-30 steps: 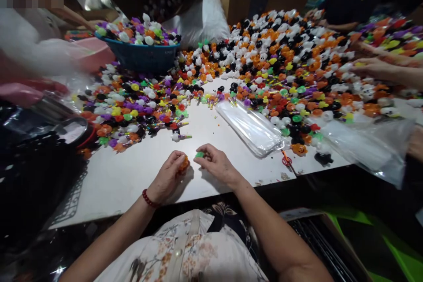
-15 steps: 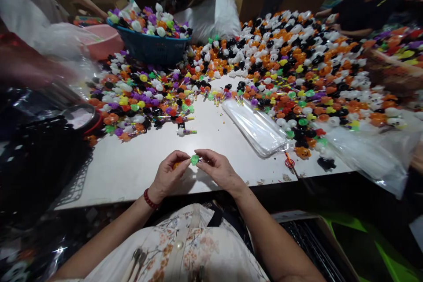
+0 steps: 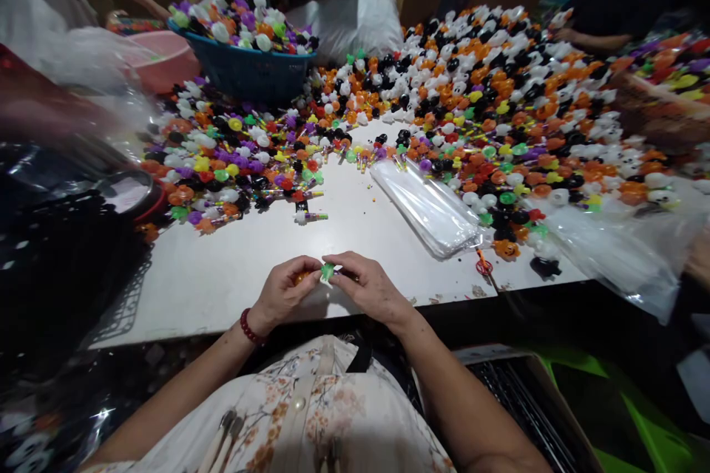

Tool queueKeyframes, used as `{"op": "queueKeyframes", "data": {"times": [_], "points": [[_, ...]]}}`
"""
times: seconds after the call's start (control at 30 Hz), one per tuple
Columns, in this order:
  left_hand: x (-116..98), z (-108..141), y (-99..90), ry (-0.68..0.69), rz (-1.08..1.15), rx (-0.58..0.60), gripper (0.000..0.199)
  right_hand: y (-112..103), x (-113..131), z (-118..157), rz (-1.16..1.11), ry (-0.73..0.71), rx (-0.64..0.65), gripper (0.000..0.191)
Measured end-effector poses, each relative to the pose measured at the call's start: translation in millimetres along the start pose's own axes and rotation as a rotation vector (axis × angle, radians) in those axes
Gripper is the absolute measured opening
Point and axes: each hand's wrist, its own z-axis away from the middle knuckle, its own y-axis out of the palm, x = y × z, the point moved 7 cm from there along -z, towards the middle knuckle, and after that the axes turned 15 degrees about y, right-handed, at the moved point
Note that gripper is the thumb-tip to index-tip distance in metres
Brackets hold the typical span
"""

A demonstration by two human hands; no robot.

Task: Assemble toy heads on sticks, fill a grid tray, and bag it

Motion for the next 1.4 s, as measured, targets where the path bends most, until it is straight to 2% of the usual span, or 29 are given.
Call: {"op": "queueKeyframes", "data": {"times": [0.2, 0.27, 0.37, 0.5, 0.6, 0.77, 0.9, 1.17, 1.4], "points": [[13, 5, 8.7, -0.189, 0.306, 0.055, 0.026, 2, -14, 7, -0.166, 0.13, 0.154, 0.029], [15, 7, 12.7, -0.249, 0.386, 0.052, 0.028, 5, -17, 10, -0.193, 0.195, 0.16, 0.029], [16, 6, 16.1, -0.29, 0.392, 0.036, 0.03, 7, -16, 13, -0.073, 0.225, 0.031, 0.032], [20, 6, 19.2, -0.337, 0.401, 0.0, 0.03, 6, 4, 16, 0.245, 0.005, -0.215, 0.023], [23, 6, 21.7, -0.384, 0.474, -0.03, 0.03, 6, 11, 18, 0.269, -0.112, -0.25, 0.02], [21, 8, 14.0, -0.44, 0.487, -0.168, 0.04, 2, 7, 16, 0.219, -0.102, -0.21, 0.024], [24, 11, 14.2, -0.47, 0.478, -0.212, 0.046, 4, 8, 14, 0.218, -0.078, -0.166, 0.021], [33, 13, 15.2, -0.429, 0.366, -0.206, 0.058, 8, 8, 8, 0.137, 0.059, -0.024, 0.012], [30, 13, 14.3, -0.384, 0.167, -0.114, 0.064, 12, -5, 6, 0.081, 0.163, 0.068, 0.011]]}}
